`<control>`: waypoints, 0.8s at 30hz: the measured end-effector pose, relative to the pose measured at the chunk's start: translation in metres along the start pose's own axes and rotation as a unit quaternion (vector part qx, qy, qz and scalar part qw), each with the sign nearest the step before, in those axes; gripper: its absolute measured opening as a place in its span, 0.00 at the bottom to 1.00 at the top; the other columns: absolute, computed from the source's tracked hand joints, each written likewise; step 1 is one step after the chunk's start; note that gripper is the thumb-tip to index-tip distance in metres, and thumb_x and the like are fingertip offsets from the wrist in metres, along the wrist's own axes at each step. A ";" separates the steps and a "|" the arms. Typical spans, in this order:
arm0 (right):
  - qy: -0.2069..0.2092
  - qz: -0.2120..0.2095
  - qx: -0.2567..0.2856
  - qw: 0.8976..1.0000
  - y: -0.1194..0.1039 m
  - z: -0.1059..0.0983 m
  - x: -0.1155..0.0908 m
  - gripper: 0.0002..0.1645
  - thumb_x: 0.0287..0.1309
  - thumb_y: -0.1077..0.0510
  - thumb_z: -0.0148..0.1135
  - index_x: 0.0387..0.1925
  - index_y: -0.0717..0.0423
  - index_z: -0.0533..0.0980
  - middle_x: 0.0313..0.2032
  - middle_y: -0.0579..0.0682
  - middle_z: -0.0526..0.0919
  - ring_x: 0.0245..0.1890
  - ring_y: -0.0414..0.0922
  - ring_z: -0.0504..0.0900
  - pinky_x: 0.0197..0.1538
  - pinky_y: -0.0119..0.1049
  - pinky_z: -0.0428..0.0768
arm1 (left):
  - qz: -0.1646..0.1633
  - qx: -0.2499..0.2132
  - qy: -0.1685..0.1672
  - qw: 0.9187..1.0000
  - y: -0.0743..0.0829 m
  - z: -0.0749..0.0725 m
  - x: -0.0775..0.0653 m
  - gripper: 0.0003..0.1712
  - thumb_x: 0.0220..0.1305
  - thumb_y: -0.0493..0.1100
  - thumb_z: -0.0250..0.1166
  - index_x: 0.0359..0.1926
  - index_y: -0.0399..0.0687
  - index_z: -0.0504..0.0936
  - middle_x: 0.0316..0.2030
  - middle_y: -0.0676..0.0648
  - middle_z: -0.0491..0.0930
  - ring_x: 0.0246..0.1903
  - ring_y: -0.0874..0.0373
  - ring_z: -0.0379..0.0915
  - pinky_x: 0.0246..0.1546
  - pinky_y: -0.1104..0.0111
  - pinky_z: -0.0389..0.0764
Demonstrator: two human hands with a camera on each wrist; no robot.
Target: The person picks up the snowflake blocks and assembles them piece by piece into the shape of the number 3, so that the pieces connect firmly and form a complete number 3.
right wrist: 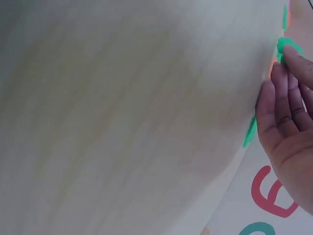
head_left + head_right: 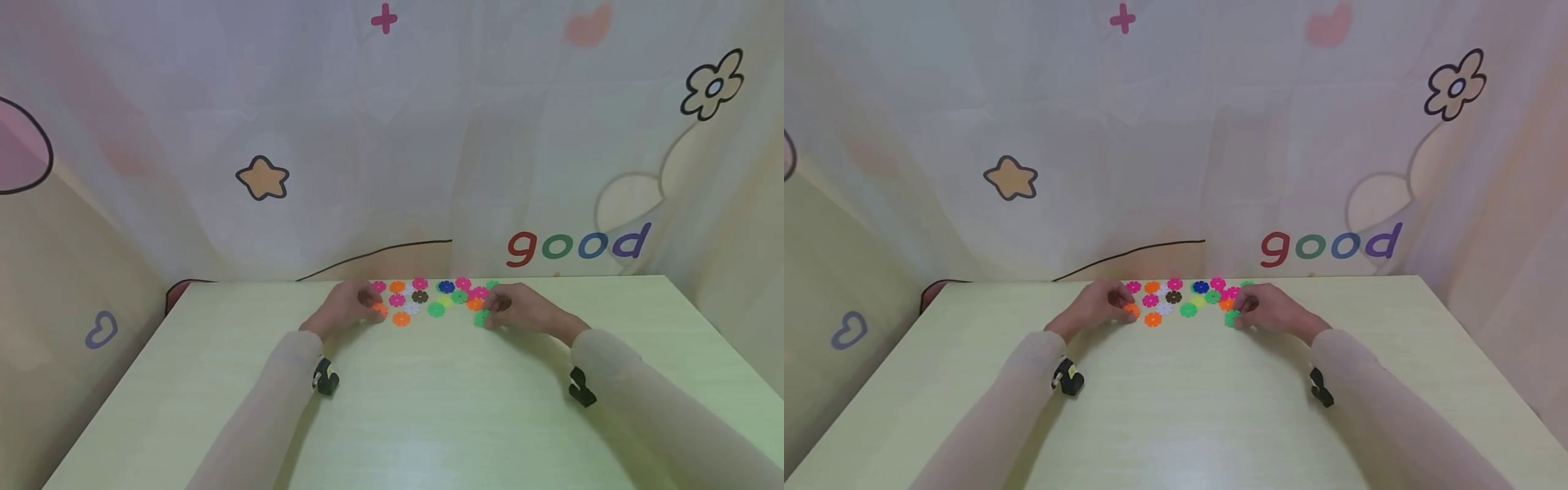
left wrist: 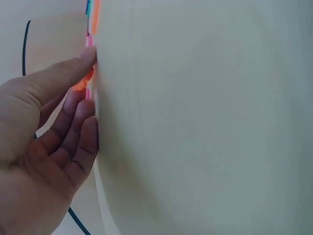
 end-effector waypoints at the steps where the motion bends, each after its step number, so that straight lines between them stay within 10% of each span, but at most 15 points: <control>1: 0.003 0.004 0.005 1.000 0.001 -0.001 -0.001 0.17 0.63 0.60 0.77 0.50 0.59 0.81 0.43 0.52 0.85 0.45 0.52 0.81 0.47 0.39 0.86 | 0.000 -0.001 0.003 1.000 0.000 0.000 -0.001 0.16 0.59 0.38 0.82 0.46 0.45 0.88 0.41 0.49 0.83 0.44 0.51 0.77 0.49 0.62 0.82; 10: 0.047 -0.020 0.074 0.996 -0.006 -0.012 -0.014 0.11 0.70 0.60 0.70 0.50 0.60 0.82 0.43 0.53 0.86 0.44 0.53 0.86 0.52 0.45 0.87 | -0.006 -0.066 0.031 0.997 -0.002 -0.003 -0.014 0.10 0.64 0.35 0.76 0.46 0.41 0.88 0.40 0.47 0.86 0.36 0.54 0.81 0.38 0.66 0.86; 24: 0.141 -0.049 0.142 0.979 -0.043 -0.015 -0.031 0.17 0.72 0.55 0.70 0.54 0.61 0.81 0.45 0.55 0.89 0.48 0.56 0.89 0.62 0.59 0.82 | 0.052 -0.223 0.042 0.972 0.036 -0.006 -0.041 0.15 0.71 0.35 0.71 0.56 0.38 0.88 0.45 0.44 0.90 0.47 0.36 0.87 0.49 0.56 0.89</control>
Point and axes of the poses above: each hand's wrist, its own x-axis towards the middle knuckle, its own z-axis out of the palm, y = z × x, the point moved 5 cm from there along x, towards the middle knuckle
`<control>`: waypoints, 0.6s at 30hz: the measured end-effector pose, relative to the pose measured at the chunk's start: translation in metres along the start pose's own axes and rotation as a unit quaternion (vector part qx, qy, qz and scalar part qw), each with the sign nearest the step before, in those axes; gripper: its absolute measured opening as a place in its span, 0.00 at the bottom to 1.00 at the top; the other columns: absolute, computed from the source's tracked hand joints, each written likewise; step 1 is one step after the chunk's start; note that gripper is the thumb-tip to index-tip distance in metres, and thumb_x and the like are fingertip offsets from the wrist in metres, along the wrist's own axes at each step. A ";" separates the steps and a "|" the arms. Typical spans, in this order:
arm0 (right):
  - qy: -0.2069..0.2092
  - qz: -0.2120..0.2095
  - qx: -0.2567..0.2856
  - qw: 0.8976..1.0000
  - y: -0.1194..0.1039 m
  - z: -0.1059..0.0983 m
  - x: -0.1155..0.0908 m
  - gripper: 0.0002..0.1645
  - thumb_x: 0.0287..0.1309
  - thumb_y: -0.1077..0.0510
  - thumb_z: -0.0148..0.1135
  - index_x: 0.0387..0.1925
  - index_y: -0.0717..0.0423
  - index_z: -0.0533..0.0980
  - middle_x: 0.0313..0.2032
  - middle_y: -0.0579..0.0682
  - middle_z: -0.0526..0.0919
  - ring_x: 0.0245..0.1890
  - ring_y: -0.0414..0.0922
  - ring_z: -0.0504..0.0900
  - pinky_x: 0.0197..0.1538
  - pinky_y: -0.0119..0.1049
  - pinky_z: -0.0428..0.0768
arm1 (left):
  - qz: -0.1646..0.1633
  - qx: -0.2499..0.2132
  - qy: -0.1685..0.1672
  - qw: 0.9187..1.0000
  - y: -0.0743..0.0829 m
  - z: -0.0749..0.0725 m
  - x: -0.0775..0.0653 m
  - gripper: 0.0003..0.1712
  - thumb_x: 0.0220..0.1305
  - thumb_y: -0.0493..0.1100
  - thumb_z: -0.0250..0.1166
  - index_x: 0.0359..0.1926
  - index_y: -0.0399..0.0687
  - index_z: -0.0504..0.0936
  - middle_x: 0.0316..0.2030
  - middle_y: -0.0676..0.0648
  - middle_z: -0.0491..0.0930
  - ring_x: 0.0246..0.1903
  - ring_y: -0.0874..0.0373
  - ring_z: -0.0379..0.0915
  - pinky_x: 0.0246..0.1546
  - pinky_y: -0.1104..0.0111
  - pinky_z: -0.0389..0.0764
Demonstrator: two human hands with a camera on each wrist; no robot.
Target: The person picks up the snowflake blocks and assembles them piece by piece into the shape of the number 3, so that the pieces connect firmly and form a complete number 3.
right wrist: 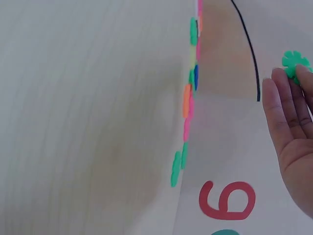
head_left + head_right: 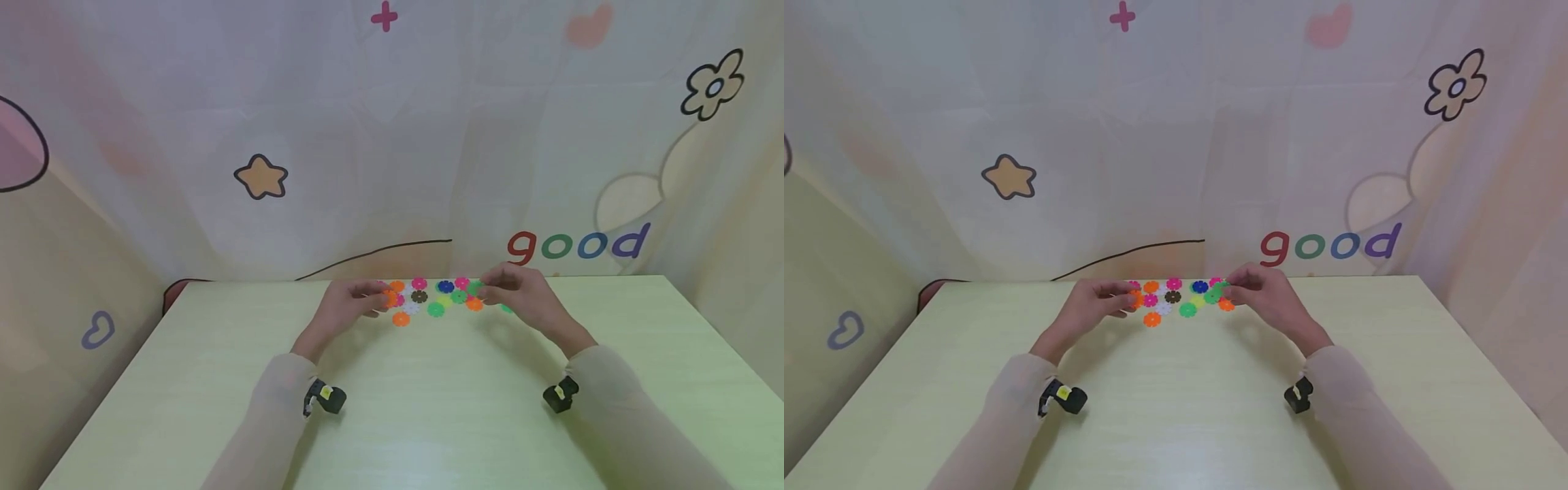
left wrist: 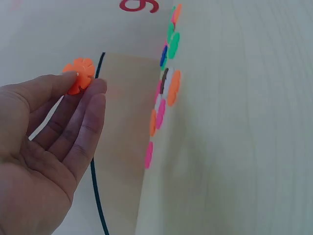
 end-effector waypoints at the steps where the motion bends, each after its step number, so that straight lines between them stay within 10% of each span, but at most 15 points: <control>1: 0.004 -0.003 0.001 1.000 -0.003 0.002 -0.001 0.17 0.72 0.54 0.70 0.54 0.61 0.81 0.45 0.55 0.89 0.48 0.55 0.89 0.62 0.59 0.82 | 0.003 -0.006 0.000 1.000 0.002 0.001 -0.001 0.15 0.71 0.35 0.70 0.56 0.37 0.88 0.45 0.43 0.90 0.47 0.36 0.87 0.48 0.56 0.89; 9: 0.026 -0.032 0.013 0.999 -0.021 0.016 -0.004 0.15 0.71 0.53 0.71 0.52 0.58 0.83 0.44 0.53 0.89 0.47 0.51 0.89 0.58 0.49 0.83 | 0.025 -0.034 0.005 0.999 0.017 0.010 -0.010 0.17 0.69 0.31 0.71 0.57 0.38 0.88 0.43 0.43 0.90 0.41 0.44 0.88 0.44 0.60 0.90; 18: 0.035 -0.035 0.026 0.998 -0.029 0.028 -0.009 0.14 0.69 0.52 0.73 0.50 0.55 0.84 0.44 0.50 0.90 0.47 0.51 0.89 0.55 0.42 0.84 | 0.018 -0.058 0.003 0.998 0.025 0.020 -0.018 0.14 0.68 0.33 0.73 0.54 0.39 0.87 0.41 0.44 0.89 0.45 0.31 0.84 0.47 0.58 0.89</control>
Point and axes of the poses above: each hand's wrist, its own x-axis towards the middle knuckle, its own z-axis out of the palm, y = z × x, the point moved 5 cm from there along x, towards the middle knuckle
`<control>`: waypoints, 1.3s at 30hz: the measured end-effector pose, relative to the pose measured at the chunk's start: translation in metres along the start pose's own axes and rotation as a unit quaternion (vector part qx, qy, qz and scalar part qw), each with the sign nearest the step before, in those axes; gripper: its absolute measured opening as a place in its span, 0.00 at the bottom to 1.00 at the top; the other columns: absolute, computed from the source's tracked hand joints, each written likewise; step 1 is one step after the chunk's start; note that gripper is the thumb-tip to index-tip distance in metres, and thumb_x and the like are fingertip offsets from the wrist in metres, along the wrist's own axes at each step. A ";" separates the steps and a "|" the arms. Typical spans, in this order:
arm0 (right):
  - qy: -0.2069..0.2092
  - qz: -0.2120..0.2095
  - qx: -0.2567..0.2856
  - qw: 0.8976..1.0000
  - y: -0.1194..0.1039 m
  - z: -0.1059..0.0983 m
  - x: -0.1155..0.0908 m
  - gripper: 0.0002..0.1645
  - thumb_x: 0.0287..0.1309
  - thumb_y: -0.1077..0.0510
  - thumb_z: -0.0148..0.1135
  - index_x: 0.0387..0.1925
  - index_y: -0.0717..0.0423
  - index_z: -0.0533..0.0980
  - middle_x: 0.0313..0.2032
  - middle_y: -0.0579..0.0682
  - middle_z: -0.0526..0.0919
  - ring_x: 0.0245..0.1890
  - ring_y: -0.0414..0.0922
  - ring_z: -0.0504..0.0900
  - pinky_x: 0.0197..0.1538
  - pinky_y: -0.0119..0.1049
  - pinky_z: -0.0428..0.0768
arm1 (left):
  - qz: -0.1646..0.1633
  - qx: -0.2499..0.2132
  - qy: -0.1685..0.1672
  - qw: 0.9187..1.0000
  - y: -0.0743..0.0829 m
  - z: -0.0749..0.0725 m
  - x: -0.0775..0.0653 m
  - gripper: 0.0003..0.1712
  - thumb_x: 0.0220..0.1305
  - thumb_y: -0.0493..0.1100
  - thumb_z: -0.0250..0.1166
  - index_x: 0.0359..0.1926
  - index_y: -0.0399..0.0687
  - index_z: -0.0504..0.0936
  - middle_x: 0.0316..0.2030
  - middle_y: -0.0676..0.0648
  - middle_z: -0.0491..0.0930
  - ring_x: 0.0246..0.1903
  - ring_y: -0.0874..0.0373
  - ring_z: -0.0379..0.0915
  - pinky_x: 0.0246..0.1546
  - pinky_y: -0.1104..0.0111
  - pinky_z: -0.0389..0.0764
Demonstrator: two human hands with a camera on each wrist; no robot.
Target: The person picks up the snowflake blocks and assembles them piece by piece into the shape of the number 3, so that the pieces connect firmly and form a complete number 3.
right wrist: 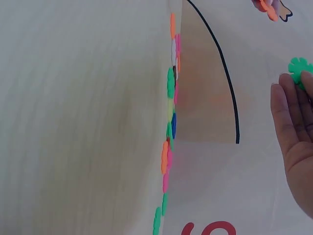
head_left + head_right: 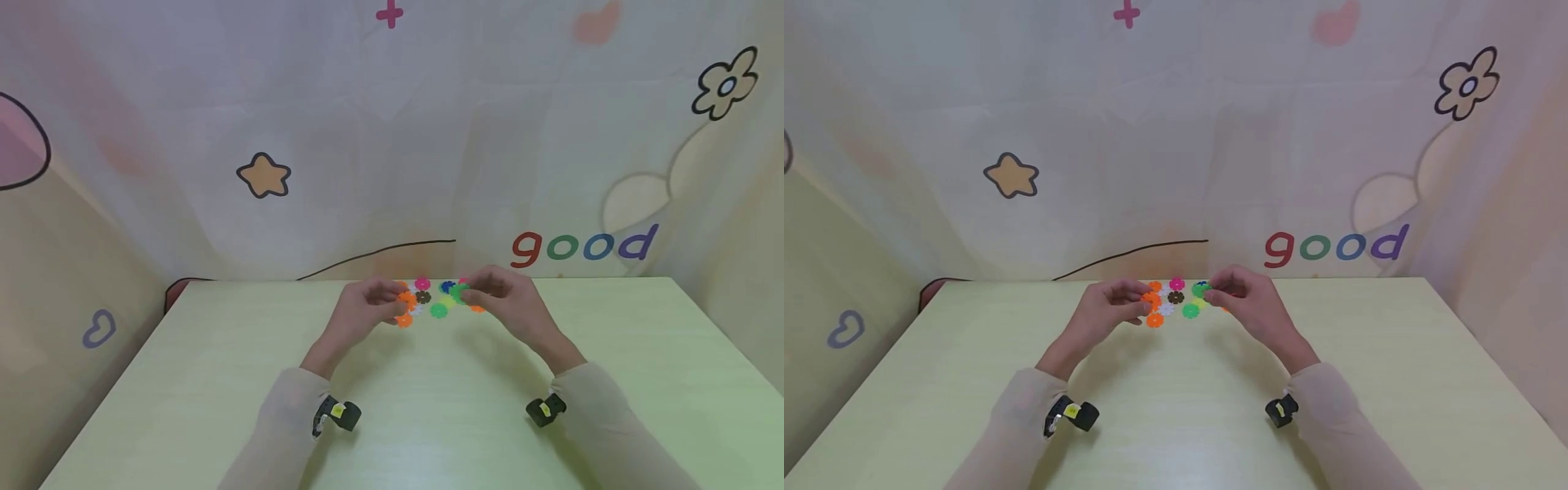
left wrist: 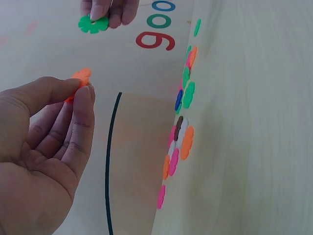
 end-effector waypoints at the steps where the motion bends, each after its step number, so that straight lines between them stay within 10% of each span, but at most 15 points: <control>1: 0.000 -0.002 0.003 1.000 -0.001 0.001 -0.001 0.14 0.69 0.53 0.73 0.49 0.55 0.84 0.44 0.50 0.90 0.47 0.52 0.89 0.54 0.41 0.85 | 0.000 -0.005 0.000 1.000 0.001 0.002 -0.001 0.14 0.68 0.33 0.73 0.53 0.39 0.87 0.41 0.44 0.89 0.46 0.31 0.84 0.47 0.58 0.89; 18: 0.000 -0.036 0.031 0.999 -0.013 0.018 -0.011 0.11 0.65 0.56 0.77 0.46 0.56 0.87 0.42 0.49 0.89 0.45 0.47 0.90 0.50 0.35 0.87 | -0.027 -0.101 0.003 0.995 0.013 0.017 -0.011 0.14 0.69 0.32 0.71 0.54 0.34 0.85 0.42 0.39 0.88 0.46 0.33 0.87 0.47 0.59 0.89; 39: 0.001 -0.068 0.079 0.995 -0.018 0.024 -0.015 0.07 0.63 0.62 0.77 0.42 0.58 0.89 0.41 0.51 0.90 0.41 0.45 0.91 0.49 0.36 0.88 | -0.050 -0.113 0.012 0.992 0.013 0.022 -0.011 0.10 0.68 0.33 0.73 0.48 0.34 0.86 0.41 0.38 0.90 0.39 0.43 0.91 0.48 0.59 0.89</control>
Point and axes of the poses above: each hand's wrist, its own x-axis towards the middle knuckle, its own z-axis out of the palm, y = z × x, the point moved 5 cm from there along x, towards the middle knuckle
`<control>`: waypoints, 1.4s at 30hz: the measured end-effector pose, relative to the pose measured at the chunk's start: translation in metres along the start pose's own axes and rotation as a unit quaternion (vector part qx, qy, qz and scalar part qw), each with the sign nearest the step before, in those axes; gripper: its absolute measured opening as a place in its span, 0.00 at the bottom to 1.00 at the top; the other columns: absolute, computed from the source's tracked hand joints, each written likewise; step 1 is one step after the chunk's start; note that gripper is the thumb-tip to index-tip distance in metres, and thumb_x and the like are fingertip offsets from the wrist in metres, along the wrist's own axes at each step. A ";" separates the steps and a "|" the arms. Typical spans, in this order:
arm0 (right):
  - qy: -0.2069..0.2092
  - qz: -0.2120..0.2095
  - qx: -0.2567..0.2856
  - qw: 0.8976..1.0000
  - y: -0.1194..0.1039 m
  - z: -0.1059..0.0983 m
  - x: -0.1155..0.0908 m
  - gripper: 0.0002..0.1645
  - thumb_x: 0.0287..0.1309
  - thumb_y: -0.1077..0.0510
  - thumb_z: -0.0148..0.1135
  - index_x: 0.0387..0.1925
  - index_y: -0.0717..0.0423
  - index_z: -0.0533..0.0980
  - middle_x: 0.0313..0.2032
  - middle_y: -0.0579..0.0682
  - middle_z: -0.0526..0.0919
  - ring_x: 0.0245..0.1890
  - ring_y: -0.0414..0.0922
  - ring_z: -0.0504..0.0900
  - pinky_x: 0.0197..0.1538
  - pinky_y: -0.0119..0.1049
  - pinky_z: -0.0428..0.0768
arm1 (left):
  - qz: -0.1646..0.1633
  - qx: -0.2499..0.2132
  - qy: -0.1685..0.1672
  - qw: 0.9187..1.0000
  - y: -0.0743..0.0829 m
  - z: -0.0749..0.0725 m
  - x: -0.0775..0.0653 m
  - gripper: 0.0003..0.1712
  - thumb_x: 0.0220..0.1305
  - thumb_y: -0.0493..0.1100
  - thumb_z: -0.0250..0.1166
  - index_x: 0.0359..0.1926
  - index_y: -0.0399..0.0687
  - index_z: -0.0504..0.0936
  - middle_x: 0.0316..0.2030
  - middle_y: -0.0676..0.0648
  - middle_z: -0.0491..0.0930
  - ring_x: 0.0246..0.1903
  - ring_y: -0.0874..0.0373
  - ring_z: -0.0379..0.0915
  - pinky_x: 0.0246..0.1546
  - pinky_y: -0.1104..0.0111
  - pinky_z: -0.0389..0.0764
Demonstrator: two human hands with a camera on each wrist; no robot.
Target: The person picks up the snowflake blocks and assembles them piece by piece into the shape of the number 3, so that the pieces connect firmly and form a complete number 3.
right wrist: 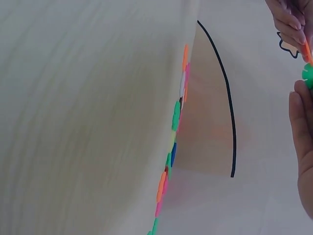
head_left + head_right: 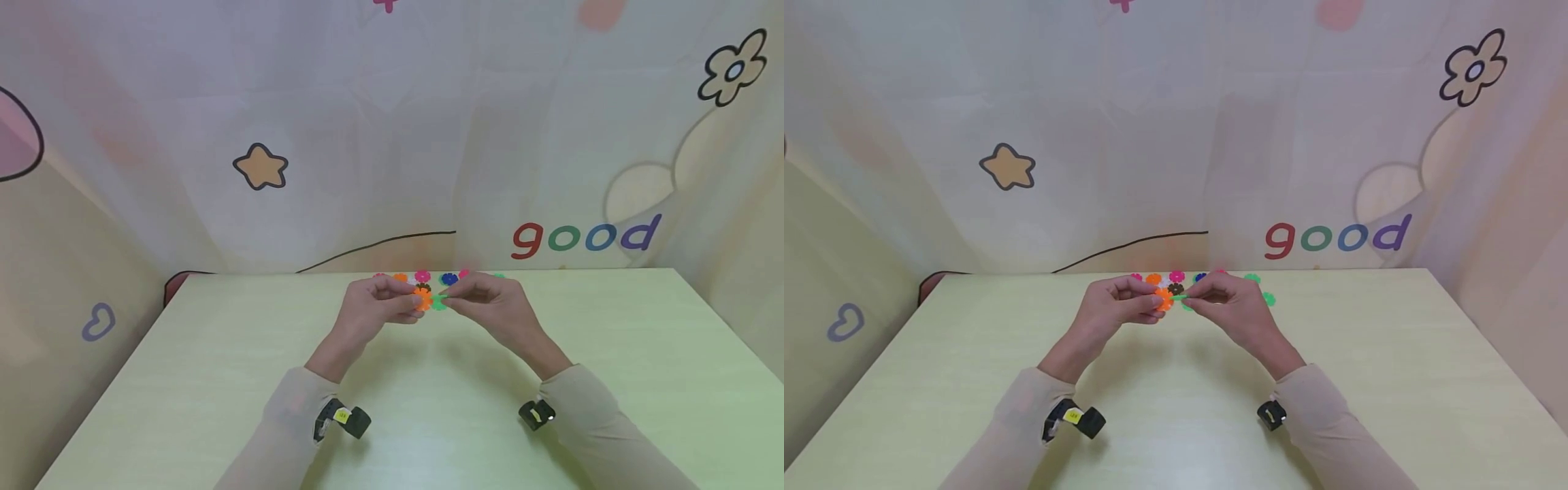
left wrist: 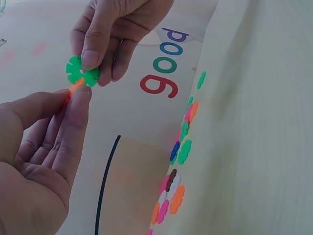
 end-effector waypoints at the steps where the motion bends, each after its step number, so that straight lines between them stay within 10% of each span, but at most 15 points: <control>1: -0.001 0.000 -0.001 1.000 0.000 0.000 0.000 0.07 0.63 0.62 0.77 0.42 0.58 0.89 0.40 0.51 0.91 0.40 0.45 0.91 0.49 0.36 0.88 | -0.001 -0.001 0.000 1.000 -0.001 0.000 0.000 0.11 0.68 0.33 0.73 0.48 0.33 0.87 0.41 0.38 0.89 0.38 0.45 0.91 0.48 0.59 0.89; 8: 0.004 -0.012 0.007 1.000 0.002 0.003 -0.001 0.06 0.60 0.64 0.79 0.39 0.59 0.90 0.38 0.52 0.91 0.41 0.56 0.91 0.47 0.37 0.89 | -0.024 -0.025 0.005 0.999 -0.007 -0.002 0.003 0.12 0.68 0.32 0.73 0.50 0.32 0.88 0.43 0.39 0.89 0.34 0.51 0.91 0.50 0.61 0.88; 29: 0.037 -0.064 -0.012 0.997 -0.002 0.007 -0.002 0.04 0.61 0.67 0.77 0.37 0.58 0.89 0.37 0.49 0.90 0.40 0.44 0.90 0.50 0.35 0.88 | 0.002 -0.067 0.019 0.998 -0.011 0.009 -0.001 0.16 0.69 0.34 0.73 0.56 0.35 0.87 0.44 0.40 0.88 0.41 0.50 0.91 0.49 0.59 0.88; 42: -0.035 -0.026 -0.110 0.993 0.003 -0.004 0.003 0.13 0.62 0.60 0.78 0.48 0.54 0.88 0.45 0.45 0.89 0.46 0.44 0.90 0.53 0.37 0.87 | -0.003 -0.104 0.050 0.993 -0.013 0.000 0.000 0.14 0.66 0.32 0.74 0.52 0.33 0.84 0.40 0.41 0.87 0.40 0.48 0.90 0.49 0.58 0.89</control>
Point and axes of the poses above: each hand's wrist, its own x-axis towards the middle knuckle, its own z-axis out of the palm, y = z × x, the point moved 5 cm from there along x, towards the middle knuckle
